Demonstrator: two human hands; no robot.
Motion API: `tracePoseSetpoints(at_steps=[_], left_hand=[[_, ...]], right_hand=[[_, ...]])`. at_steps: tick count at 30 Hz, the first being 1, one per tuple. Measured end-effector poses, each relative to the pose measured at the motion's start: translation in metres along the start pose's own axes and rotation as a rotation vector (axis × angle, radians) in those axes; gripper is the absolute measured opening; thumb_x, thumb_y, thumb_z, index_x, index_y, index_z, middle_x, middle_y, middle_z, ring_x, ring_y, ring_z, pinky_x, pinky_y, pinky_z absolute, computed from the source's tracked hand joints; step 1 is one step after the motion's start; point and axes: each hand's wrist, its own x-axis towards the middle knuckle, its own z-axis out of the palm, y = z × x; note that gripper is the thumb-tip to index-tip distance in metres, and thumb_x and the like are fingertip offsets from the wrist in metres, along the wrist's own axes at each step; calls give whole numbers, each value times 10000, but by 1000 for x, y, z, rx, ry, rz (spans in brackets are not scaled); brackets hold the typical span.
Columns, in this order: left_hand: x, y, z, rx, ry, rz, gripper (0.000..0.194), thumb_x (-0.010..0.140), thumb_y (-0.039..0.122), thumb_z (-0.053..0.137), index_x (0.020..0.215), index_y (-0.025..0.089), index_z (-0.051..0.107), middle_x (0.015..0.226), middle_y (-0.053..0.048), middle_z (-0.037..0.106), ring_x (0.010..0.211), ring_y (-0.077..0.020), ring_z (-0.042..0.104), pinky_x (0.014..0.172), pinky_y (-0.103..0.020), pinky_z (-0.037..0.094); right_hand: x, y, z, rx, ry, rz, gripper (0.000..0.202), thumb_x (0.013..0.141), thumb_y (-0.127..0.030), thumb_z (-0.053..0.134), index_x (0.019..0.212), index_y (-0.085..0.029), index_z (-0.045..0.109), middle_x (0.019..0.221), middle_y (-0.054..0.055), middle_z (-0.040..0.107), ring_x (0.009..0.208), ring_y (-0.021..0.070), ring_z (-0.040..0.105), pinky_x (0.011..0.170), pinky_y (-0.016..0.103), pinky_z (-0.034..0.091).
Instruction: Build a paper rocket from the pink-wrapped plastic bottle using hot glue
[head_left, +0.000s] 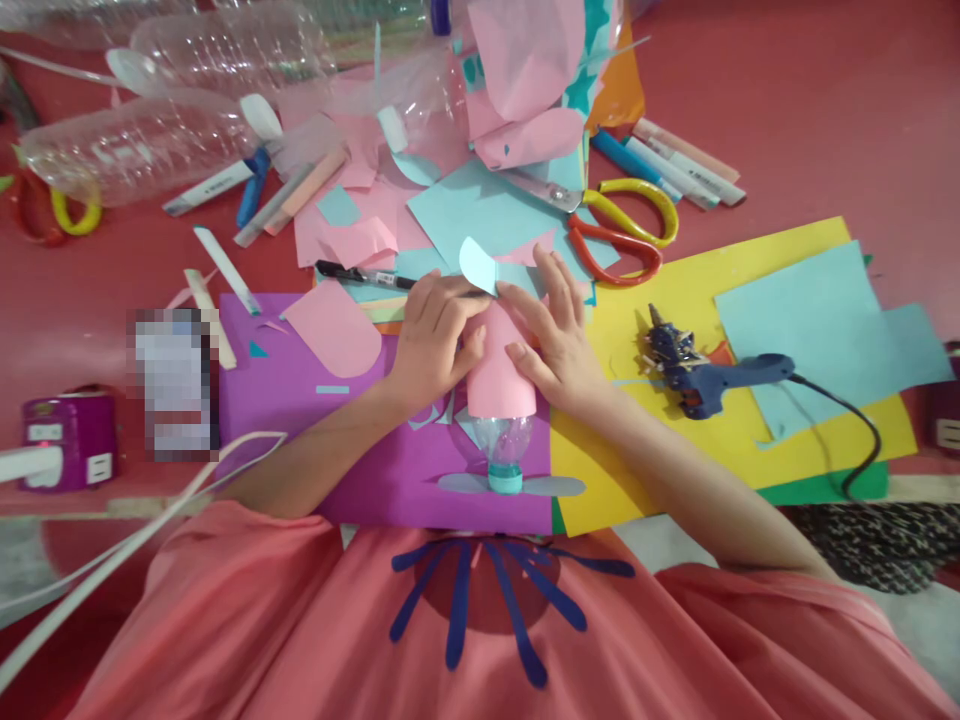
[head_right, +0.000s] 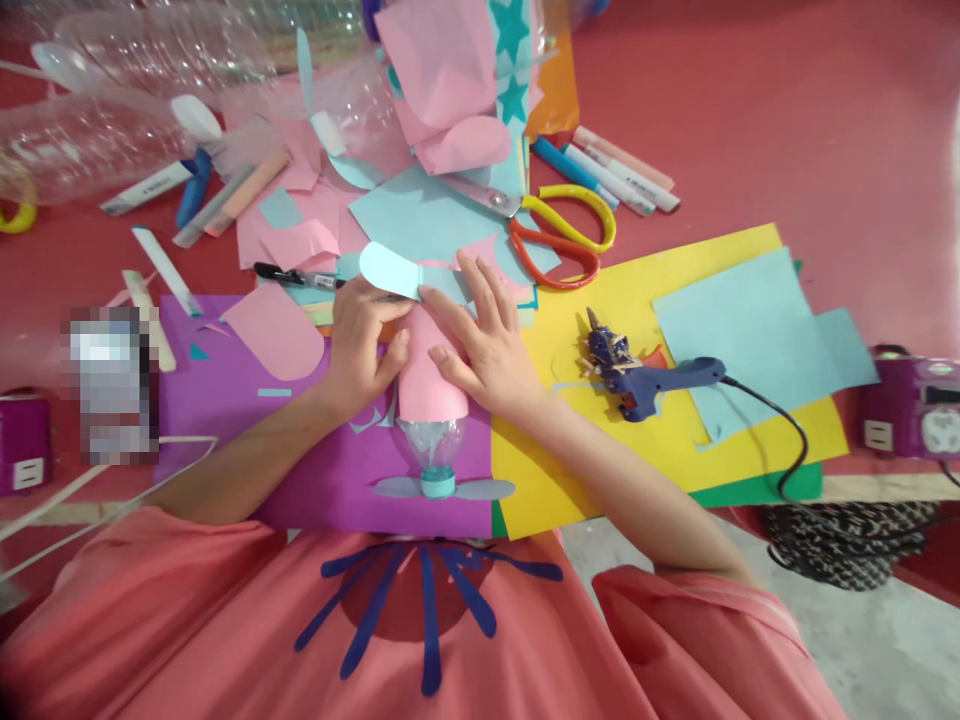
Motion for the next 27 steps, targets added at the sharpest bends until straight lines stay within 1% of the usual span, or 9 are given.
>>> tracePoseSetpoints(at_steps=[2, 6, 8, 11, 15, 17, 22, 25, 27], left_hand=[[0, 0, 0, 19, 0, -3, 255, 1043, 342, 358, 1244, 307, 511, 1149, -39, 704, 1147, -208, 659, 1077, -511, 535], [-2, -2, 1, 2, -77, -32, 309, 1049, 407, 314, 1239, 292, 529, 1255, -38, 692, 1200, -217, 638, 1111, -546, 503], [-3, -2, 2, -6, -99, -40, 312, 1048, 410, 314, 1249, 298, 524, 1262, -45, 694, 1213, -227, 630, 1117, -558, 494], [-3, -2, 2, -8, -87, -54, 306, 1051, 366, 311, 1284, 305, 499, 1248, -56, 695, 1227, -230, 621, 1128, -550, 478], [-3, -3, 2, -16, -37, 16, 296, 1024, 330, 394, 1306, 297, 479, 1240, -65, 694, 1191, -243, 623, 1100, -529, 491], [-3, -4, 3, -24, -37, 8, 296, 1024, 328, 394, 1310, 309, 468, 1257, -55, 687, 1201, -242, 617, 1103, -535, 487], [-3, -1, 4, -85, -29, -31, 304, 1034, 332, 355, 1329, 320, 429, 1283, -42, 683, 1229, -217, 625, 1111, -510, 496], [-3, 1, 4, -74, -22, -56, 334, 1035, 358, 334, 1367, 334, 368, 1326, -47, 668, 1270, -222, 616, 1104, -529, 512], [-3, 2, 3, -83, -64, -101, 350, 1034, 374, 321, 1383, 357, 341, 1368, -41, 651, 1315, -226, 598, 1137, -552, 487]], right_hand=[[1, 2, 1, 1, 9, -14, 598, 989, -639, 366, 1557, -466, 292, 1627, 16, 317, 1554, 363, 267, 1232, 665, 247], [2, 6, 4, -24, 58, -44, 673, 973, -691, 343, 1590, -440, 246, 1669, 25, 250, 1567, 383, 217, 1214, 695, 243], [3, 6, 3, -54, 66, -40, 664, 968, -699, 344, 1572, -428, 296, 1672, 27, 249, 1573, 377, 205, 1215, 693, 243], [3, 7, 1, -55, 83, -70, 596, 977, -674, 354, 1493, -388, 437, 1657, 41, 288, 1565, 367, 229, 1213, 682, 261], [3, 7, -1, -44, 100, -91, 540, 987, -646, 358, 1418, -360, 513, 1635, 56, 330, 1551, 354, 266, 1206, 671, 291], [3, 7, -1, -45, 95, -74, 556, 982, -661, 354, 1442, -375, 479, 1643, 50, 319, 1558, 350, 252, 1210, 664, 290], [3, 8, 3, -17, 71, -40, 695, 951, -726, 353, 1556, -386, 300, 1651, 62, 296, 1570, 393, 209, 1213, 705, 237], [2, 7, 3, -21, 43, 11, 686, 938, -720, 411, 1542, -412, 312, 1652, 51, 303, 1573, 393, 204, 1221, 683, 249], [2, 7, 3, -22, 61, -19, 641, 950, -702, 408, 1510, -392, 359, 1657, 62, 296, 1567, 386, 223, 1220, 676, 261]])
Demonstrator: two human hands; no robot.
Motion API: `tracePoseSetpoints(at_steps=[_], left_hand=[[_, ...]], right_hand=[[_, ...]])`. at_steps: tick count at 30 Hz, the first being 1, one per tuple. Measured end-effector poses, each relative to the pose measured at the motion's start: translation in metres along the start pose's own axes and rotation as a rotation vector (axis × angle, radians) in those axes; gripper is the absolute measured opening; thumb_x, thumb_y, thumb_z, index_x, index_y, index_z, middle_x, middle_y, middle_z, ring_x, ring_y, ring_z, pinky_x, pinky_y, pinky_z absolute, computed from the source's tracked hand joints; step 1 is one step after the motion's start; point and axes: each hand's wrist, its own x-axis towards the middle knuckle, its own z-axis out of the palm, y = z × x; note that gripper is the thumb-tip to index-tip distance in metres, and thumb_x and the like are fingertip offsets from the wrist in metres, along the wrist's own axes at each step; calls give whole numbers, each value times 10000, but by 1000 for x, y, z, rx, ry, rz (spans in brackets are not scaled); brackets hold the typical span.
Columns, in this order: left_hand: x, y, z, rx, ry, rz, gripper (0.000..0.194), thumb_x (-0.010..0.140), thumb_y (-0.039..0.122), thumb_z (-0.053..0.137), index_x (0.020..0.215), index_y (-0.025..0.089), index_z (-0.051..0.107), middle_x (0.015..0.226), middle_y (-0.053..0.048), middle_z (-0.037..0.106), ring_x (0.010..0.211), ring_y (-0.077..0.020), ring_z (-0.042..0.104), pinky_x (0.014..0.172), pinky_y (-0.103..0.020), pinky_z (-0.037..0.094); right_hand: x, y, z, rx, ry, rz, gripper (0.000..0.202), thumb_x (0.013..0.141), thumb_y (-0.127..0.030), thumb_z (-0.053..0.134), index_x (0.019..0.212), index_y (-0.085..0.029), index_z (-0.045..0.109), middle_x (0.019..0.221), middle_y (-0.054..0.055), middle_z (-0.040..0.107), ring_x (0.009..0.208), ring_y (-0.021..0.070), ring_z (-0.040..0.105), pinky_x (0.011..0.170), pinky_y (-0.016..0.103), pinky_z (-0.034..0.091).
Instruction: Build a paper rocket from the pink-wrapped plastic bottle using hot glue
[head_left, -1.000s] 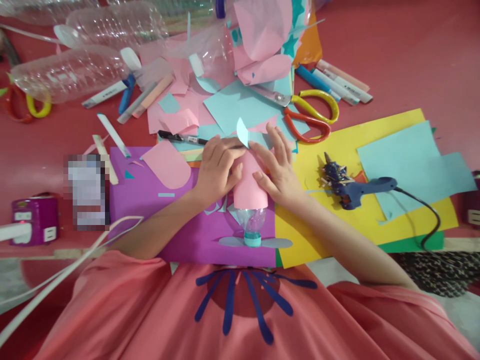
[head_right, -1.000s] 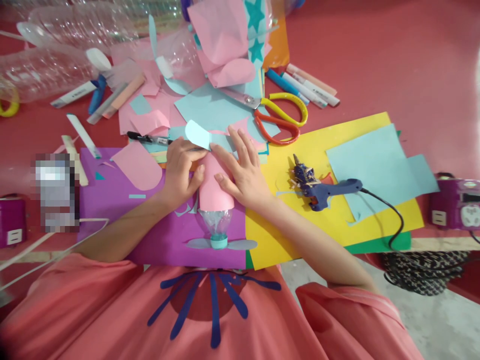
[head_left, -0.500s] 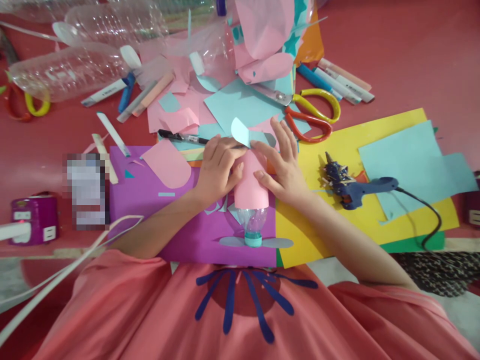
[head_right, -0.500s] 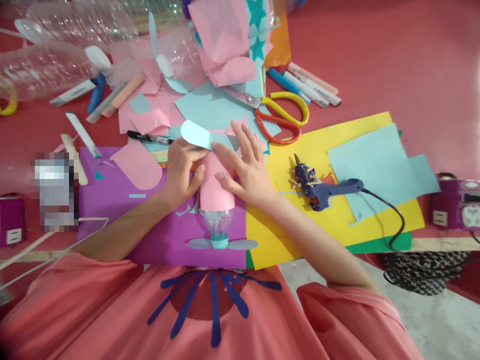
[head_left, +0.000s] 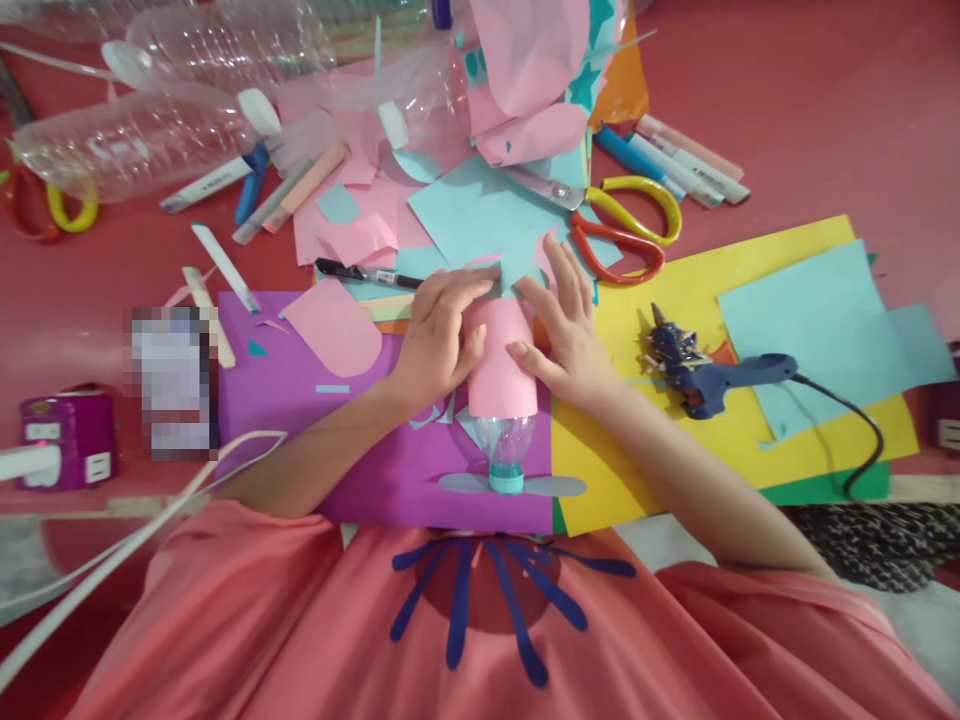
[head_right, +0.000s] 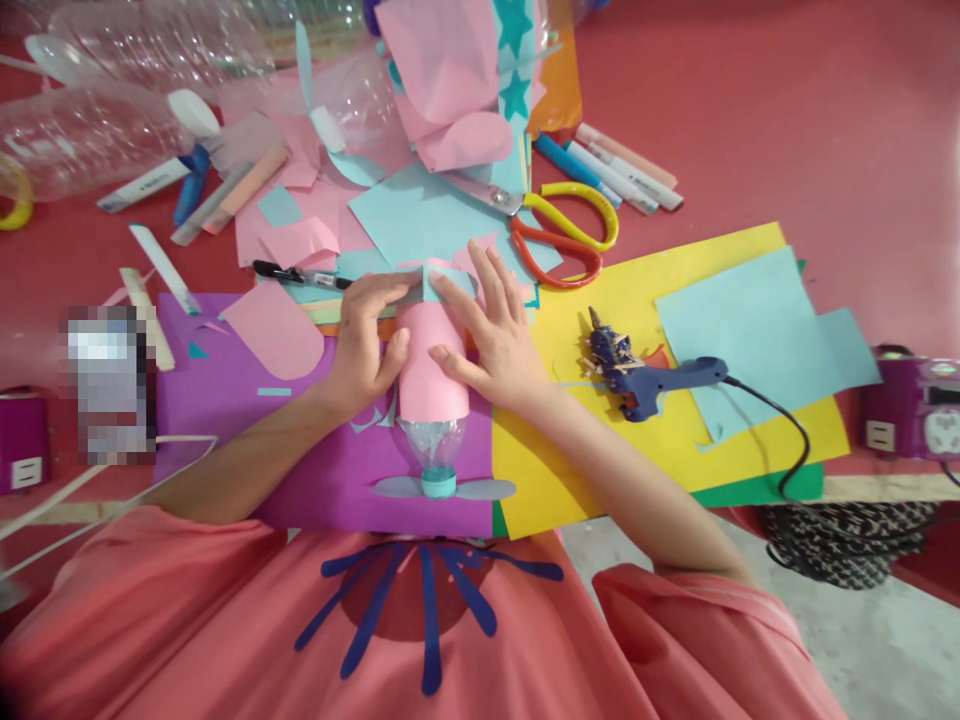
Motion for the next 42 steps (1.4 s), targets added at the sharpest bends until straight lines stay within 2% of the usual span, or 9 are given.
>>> tracePoseSetpoints(at_steps=[4, 9, 16, 19, 24, 26, 29, 35, 42], left_hand=[[1, 2, -3, 22, -64, -58, 354, 1033, 389, 332, 1388, 381, 335, 1361, -22, 656, 1318, -222, 601, 1173, -548, 462], [3, 2, -4, 96, 113, 124, 392, 1024, 310, 426, 1411, 320, 360, 1140, -40, 735, 1094, -218, 680, 1037, -489, 564], [5, 0, -2, 86, 121, 173, 395, 1020, 309, 438, 1411, 261, 420, 1202, -75, 727, 1144, -240, 664, 1057, -482, 533], [4, -3, -1, 65, 97, 209, 405, 1019, 392, 436, 1398, 248, 449, 1259, -91, 712, 1175, -251, 655, 1044, -492, 532], [2, -9, -2, 31, 37, 120, 428, 1011, 500, 455, 1380, 285, 467, 1313, -93, 681, 1239, -241, 621, 1060, -509, 519], [4, -10, -4, 14, 14, 112, 425, 1001, 493, 482, 1366, 275, 477, 1332, -104, 667, 1248, -242, 614, 1043, -494, 530], [9, -10, -13, 9, -22, 108, 431, 1008, 477, 458, 1387, 272, 458, 1383, -103, 636, 1273, -245, 603, 1029, -473, 538], [-1, -30, -64, 148, -90, -236, 523, 925, 445, 582, 1391, 231, 481, 1467, -119, 570, 1406, -308, 489, 1217, -519, 359], [-39, -61, -100, 217, -19, -629, 454, 838, 463, 646, 1207, 206, 590, 1402, -97, 582, 1424, -384, 421, 1213, -587, 228]], right_hand=[[0, -2, -1, 1, 77, -102, 499, 1007, -617, 339, 1431, -369, 430, 1648, 73, 303, 1551, 346, 279, 1210, 654, 307], [0, -4, -3, -16, 58, -85, 498, 1007, -623, 323, 1382, -346, 496, 1625, 78, 347, 1541, 346, 302, 1198, 661, 326], [-4, -2, 3, -1, 2, -19, 595, 1017, -610, 283, 1568, -393, 234, 1638, 82, 316, 1550, 341, 293, 1222, 658, 276], [-5, -4, -3, -14, 54, -24, 594, 1017, -575, 333, 1563, -359, 242, 1588, 128, 389, 1492, 343, 391, 1195, 651, 325], [-9, -18, -20, 108, 247, -380, 294, 989, -277, 527, 1279, -301, 569, 1150, 64, 718, 1082, 234, 677, 927, 443, 551], [-9, -27, -23, 138, 173, -574, 195, 975, -355, 591, 1134, -257, 646, 1055, 51, 749, 1033, 210, 686, 841, 382, 564], [-6, -36, -26, 139, -9, -705, 390, 960, -544, 587, 1072, -185, 690, 1062, 94, 770, 1098, 216, 679, 875, 371, 564], [0, -24, -27, 125, -70, -637, 431, 965, -495, 604, 1220, -150, 646, 1242, 154, 730, 1293, 250, 617, 1066, 445, 524], [0, -8, -17, 38, 65, -239, 532, 999, -472, 548, 1479, -268, 444, 1477, 172, 542, 1391, 319, 529, 1086, 529, 515]])
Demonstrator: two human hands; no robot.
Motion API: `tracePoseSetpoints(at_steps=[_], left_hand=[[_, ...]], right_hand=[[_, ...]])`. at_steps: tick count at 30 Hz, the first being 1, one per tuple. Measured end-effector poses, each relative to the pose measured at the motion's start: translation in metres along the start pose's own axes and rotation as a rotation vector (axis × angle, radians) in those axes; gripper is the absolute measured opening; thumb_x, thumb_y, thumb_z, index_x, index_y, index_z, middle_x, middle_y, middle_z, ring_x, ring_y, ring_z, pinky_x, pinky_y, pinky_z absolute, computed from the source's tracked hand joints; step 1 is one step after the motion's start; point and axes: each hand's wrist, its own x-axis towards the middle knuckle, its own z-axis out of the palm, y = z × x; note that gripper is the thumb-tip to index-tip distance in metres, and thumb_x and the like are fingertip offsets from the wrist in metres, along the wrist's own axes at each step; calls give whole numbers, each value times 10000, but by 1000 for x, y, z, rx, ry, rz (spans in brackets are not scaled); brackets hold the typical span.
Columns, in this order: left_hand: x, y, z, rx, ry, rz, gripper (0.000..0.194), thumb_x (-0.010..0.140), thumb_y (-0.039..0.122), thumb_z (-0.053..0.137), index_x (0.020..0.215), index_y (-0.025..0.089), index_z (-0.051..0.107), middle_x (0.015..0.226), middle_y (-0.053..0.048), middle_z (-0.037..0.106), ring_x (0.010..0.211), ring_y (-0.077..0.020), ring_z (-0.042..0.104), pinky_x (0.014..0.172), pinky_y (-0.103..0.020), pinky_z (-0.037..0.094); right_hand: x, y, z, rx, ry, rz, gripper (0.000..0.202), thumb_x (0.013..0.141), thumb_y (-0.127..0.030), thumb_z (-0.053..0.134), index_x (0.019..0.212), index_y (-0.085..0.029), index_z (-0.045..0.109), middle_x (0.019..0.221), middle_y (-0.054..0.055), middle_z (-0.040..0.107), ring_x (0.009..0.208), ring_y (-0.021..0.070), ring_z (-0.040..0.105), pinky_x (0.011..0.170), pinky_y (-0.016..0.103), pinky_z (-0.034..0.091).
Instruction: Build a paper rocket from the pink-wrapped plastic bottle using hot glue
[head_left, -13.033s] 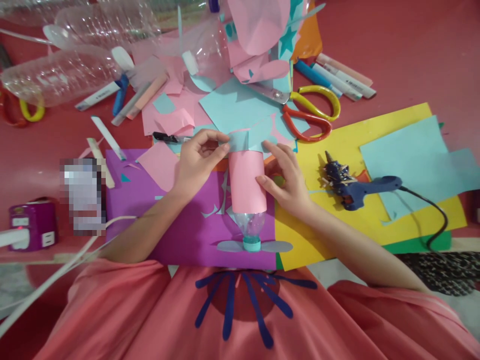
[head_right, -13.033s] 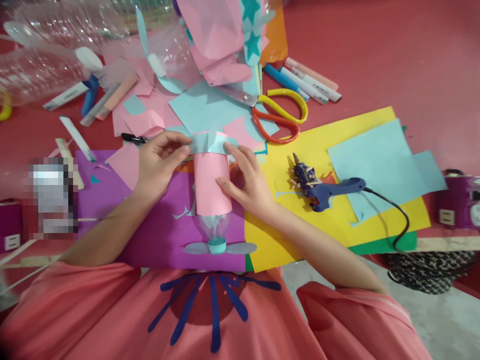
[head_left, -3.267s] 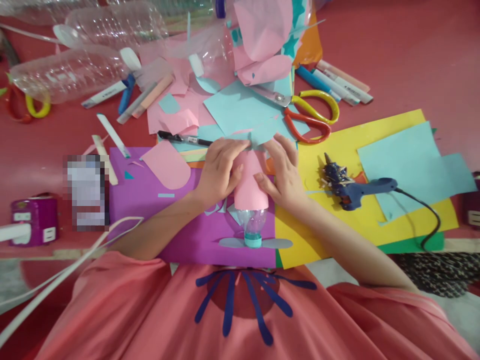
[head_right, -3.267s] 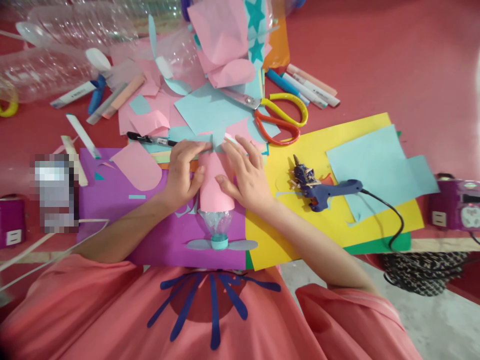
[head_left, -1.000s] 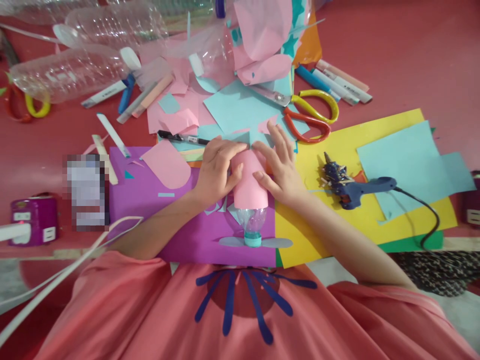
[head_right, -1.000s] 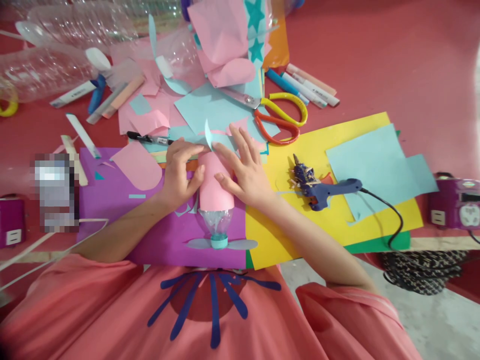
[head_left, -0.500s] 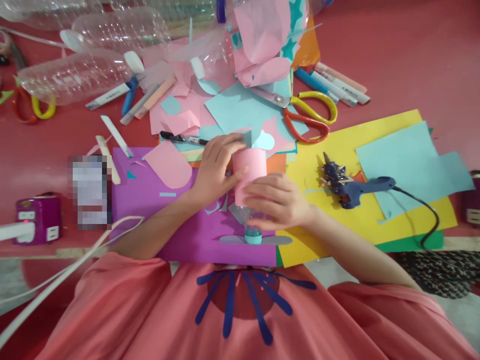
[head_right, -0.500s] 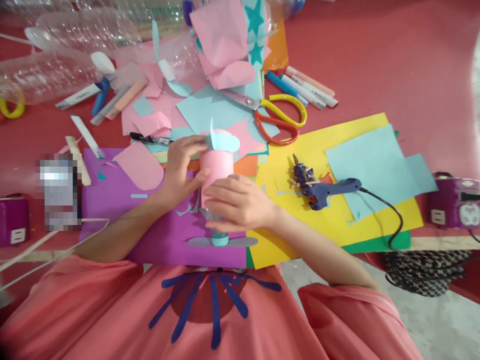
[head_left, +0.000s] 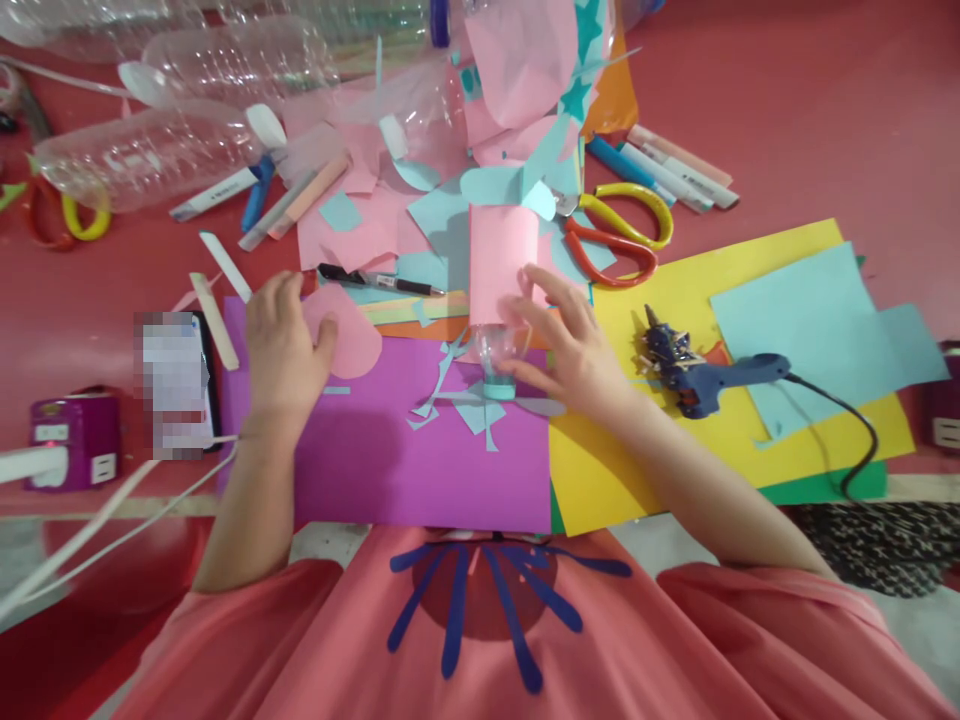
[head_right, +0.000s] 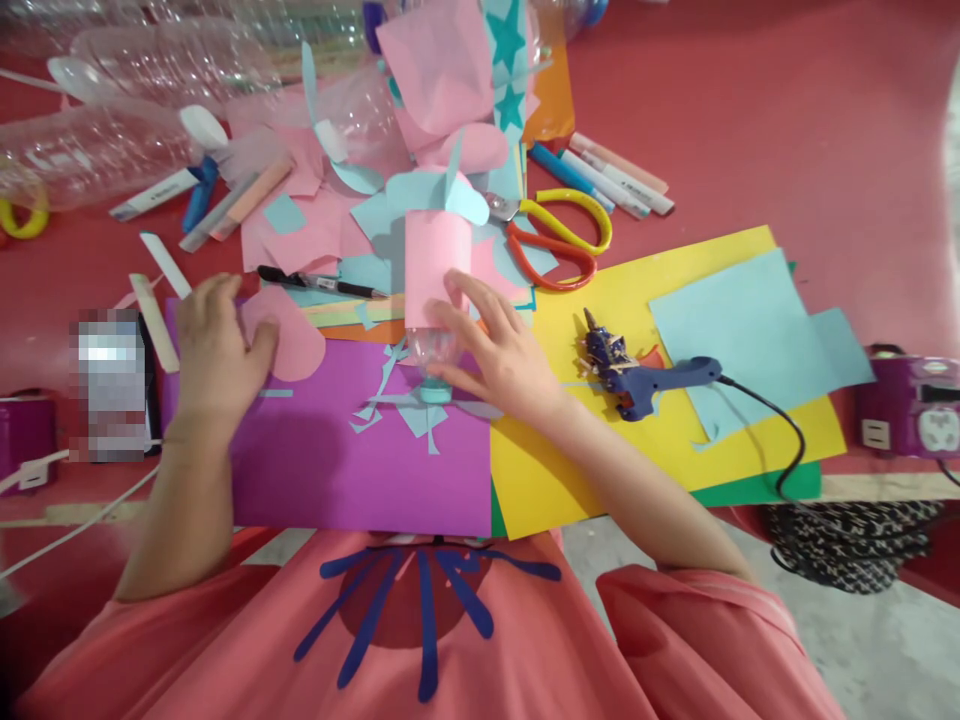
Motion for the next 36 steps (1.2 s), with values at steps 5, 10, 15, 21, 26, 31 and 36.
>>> tracePoseSetpoints(at_steps=[5, 10, 15, 21, 26, 31, 36], left_hand=[[-4, -3, 1, -1, 72, -39, 300, 756, 476, 726, 878, 223, 618, 1083, -70, 688, 1183, -325, 573, 1068, -542, 332], [-3, 16, -11, -285, 39, -127, 250, 825, 426, 694, 924, 207, 626, 889, 39, 659, 919, -155, 627, 823, -401, 393], [6, 47, -10, -616, 69, -15, 242, 722, 393, 839, 848, 241, 699, 774, 73, 686, 849, -132, 649, 693, -325, 404], [11, 91, 10, -892, -475, 68, 292, 636, 311, 886, 769, 238, 636, 713, 51, 667, 609, -90, 589, 568, -238, 482], [5, 123, 26, -717, -589, 207, 184, 740, 272, 758, 832, 197, 616, 856, 5, 686, 780, -116, 671, 751, -244, 543], [5, 120, 30, -757, -533, 33, 312, 755, 363, 744, 994, 197, 632, 787, 18, 674, 693, -117, 646, 642, -229, 506], [5, 109, 29, -882, -576, -124, 355, 659, 470, 822, 728, 171, 644, 686, 7, 630, 620, -110, 568, 577, -235, 460]], right_hand=[[-3, -1, 4, 77, -34, 97, 524, 1040, -414, 449, 1543, -355, 314, 1554, 130, 435, 1439, 310, 473, 1126, 561, 474], [-1, -3, 2, 131, 95, 113, 384, 1013, -271, 472, 1397, -286, 483, 1360, 135, 569, 1276, 286, 593, 1052, 528, 526], [0, -9, 0, 194, 118, 171, 220, 978, -239, 513, 1180, -240, 602, 1013, 77, 668, 950, 223, 669, 799, 398, 589], [0, -13, 2, 544, -12, 104, 288, 1017, -448, 528, 1059, -188, 644, 752, 2, 637, 611, 109, 555, 548, 235, 445], [2, -16, 2, 697, -164, 291, 403, 957, -559, 573, 853, -176, 640, 684, -8, 593, 560, 91, 483, 527, 234, 392], [9, -17, -3, 937, -98, 608, 368, 898, -514, 659, 729, -197, 582, 590, -40, 512, 515, 82, 438, 469, 221, 354], [14, -19, -9, 1009, -128, 764, 340, 839, -484, 721, 730, -201, 566, 519, -70, 478, 426, 64, 371, 405, 213, 285]])
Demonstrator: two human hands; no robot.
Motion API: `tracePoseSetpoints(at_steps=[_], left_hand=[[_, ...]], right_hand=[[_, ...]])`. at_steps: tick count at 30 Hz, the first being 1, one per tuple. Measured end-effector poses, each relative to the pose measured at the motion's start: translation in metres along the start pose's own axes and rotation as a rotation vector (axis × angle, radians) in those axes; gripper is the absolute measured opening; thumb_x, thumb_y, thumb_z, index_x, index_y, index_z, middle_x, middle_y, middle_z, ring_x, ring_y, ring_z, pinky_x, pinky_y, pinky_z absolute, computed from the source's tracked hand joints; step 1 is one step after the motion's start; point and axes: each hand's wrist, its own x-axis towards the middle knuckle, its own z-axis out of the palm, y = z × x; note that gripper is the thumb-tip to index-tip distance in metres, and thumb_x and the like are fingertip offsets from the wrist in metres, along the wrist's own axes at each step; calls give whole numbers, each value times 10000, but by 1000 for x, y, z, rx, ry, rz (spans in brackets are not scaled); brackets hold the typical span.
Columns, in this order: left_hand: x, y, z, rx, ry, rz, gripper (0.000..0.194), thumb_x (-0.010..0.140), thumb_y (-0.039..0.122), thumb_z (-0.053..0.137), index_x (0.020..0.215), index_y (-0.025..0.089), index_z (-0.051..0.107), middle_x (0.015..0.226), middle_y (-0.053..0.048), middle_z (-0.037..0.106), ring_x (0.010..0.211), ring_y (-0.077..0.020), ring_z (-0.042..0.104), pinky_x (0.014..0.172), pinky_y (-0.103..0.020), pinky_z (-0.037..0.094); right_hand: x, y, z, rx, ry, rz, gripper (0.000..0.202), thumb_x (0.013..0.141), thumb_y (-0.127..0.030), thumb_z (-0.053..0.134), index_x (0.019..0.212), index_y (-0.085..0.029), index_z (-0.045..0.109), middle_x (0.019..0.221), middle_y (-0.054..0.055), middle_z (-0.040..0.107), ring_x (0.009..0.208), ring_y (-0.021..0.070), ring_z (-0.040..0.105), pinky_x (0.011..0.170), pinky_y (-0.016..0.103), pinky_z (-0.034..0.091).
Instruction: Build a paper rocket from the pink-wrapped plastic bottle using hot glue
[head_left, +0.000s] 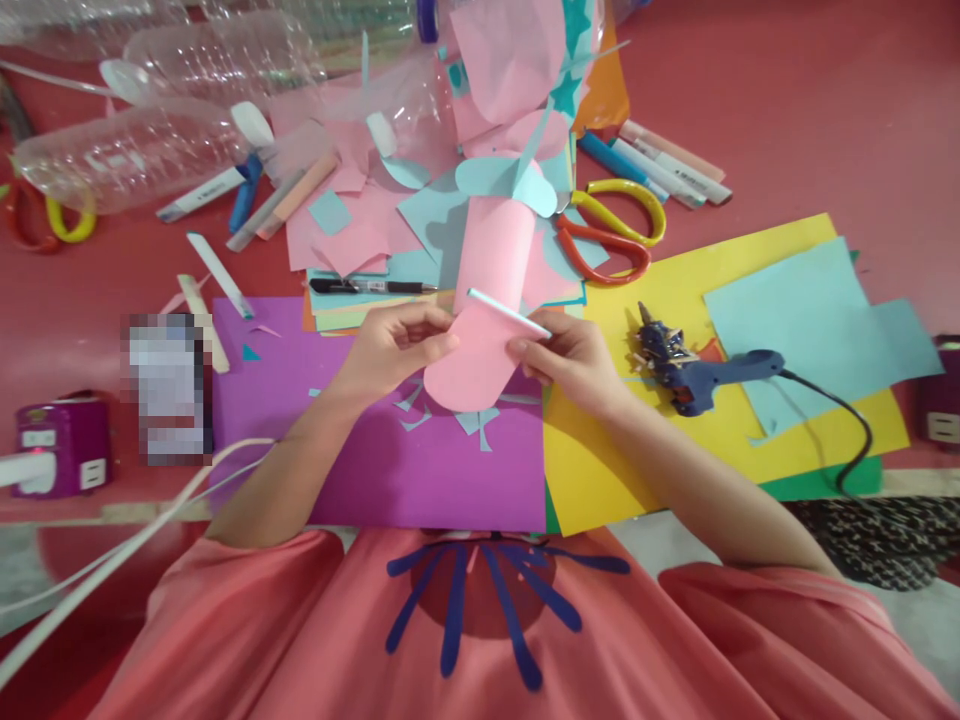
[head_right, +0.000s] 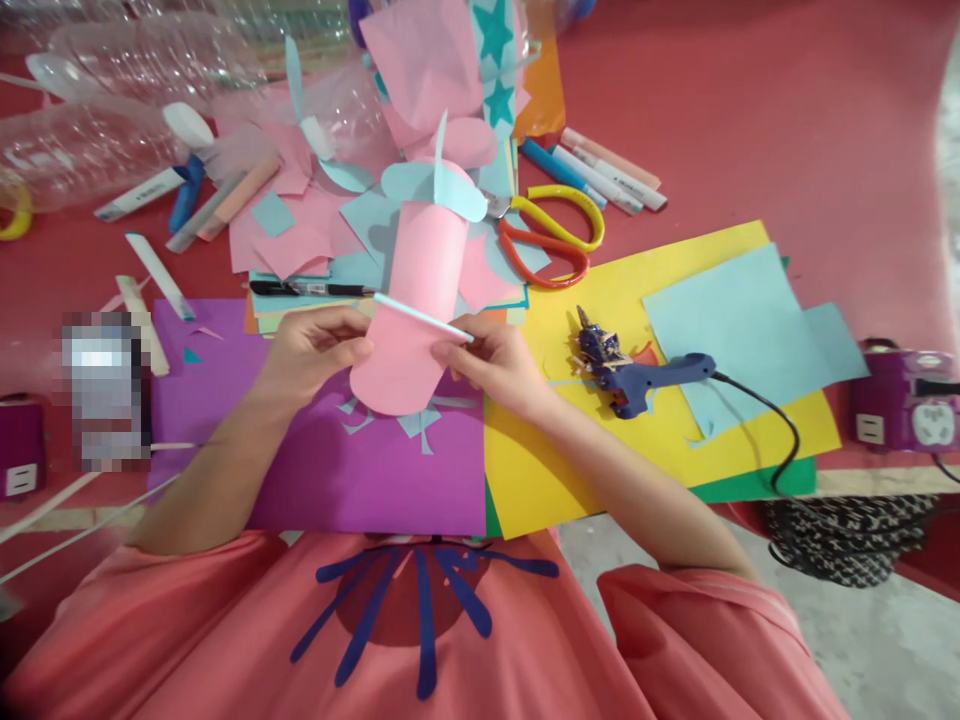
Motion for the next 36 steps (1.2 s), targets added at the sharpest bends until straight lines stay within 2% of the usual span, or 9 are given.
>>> tracePoseSetpoints(at_steps=[5, 9, 13, 16, 21, 23, 27, 32, 36], left_hand=[[-5, 0, 3, 93, -125, -74, 486, 711, 564, 767, 545, 172, 532, 520, 44, 414, 506, -69, 353, 460, -224, 257], [-6, -3, 2, 156, -120, -118, 610, 739, 629, 700, 466, 192, 374, 483, 55, 276, 477, -61, 249, 452, -246, 162], [-7, -8, 3, 94, 16, -162, 580, 703, 641, 708, 494, 193, 406, 510, 42, 346, 493, -73, 313, 468, -245, 204], [-10, -15, 5, 18, 69, -194, 556, 676, 635, 714, 501, 192, 428, 509, 44, 359, 482, -71, 325, 468, -242, 228], [-15, -25, 3, -3, 83, -205, 617, 690, 678, 700, 474, 196, 381, 473, 49, 326, 454, -65, 288, 448, -242, 200], [-16, -27, 3, -3, 87, -196, 615, 679, 694, 711, 486, 195, 410, 488, 42, 352, 465, -74, 310, 446, -245, 214], [-17, -26, 5, 10, 110, -174, 563, 660, 659, 750, 517, 183, 486, 511, 42, 391, 480, -79, 355, 452, -245, 262], [-18, -26, 9, -4, 144, -148, 534, 651, 609, 792, 517, 170, 520, 492, 48, 413, 478, -71, 384, 439, -223, 289], [-19, -27, 13, -25, 176, -113, 533, 658, 630, 780, 506, 181, 538, 495, 34, 469, 499, -96, 423, 456, -249, 351]], right_hand=[[-4, 3, 6, -192, -135, -67, 302, 863, -426, 676, 712, -180, 588, 561, -52, 504, 469, 63, 385, 446, 222, 306], [-3, 5, 3, -357, -129, -166, 456, 903, -564, 624, 648, -201, 519, 509, -67, 428, 451, 68, 341, 437, 234, 297], [-12, -13, -12, -547, -19, -369, 430, 1020, -534, 440, 842, -201, 646, 742, 42, 688, 648, 154, 626, 582, 282, 486], [-40, -28, -33, -800, 173, -349, 186, 1002, -354, 538, 1066, -235, 666, 1018, 102, 748, 903, 214, 713, 699, 325, 565], [-110, -20, -88, -1183, 532, -152, 262, 955, -264, 547, 1184, -277, 673, 1096, 135, 761, 974, 287, 745, 817, 428, 602], [-132, -7, -110, -1330, 567, -53, 418, 923, -219, 518, 1321, -304, 617, 1138, 159, 755, 1065, 340, 730, 870, 498, 598], [-150, 16, -132, -1484, 418, -104, 588, 904, -200, 540, 1473, -338, 487, 1344, 183, 681, 1314, 378, 613, 1048, 560, 530], [-131, 24, -139, -1542, 439, -104, 584, 836, -170, 573, 1404, -299, 548, 1092, 168, 757, 1105, 369, 715, 1093, 564, 485], [-111, 14, -141, -1498, 346, 14, 474, 713, -137, 582, 1158, -280, 658, 859, 146, 734, 910, 369, 724, 891, 510, 563]])
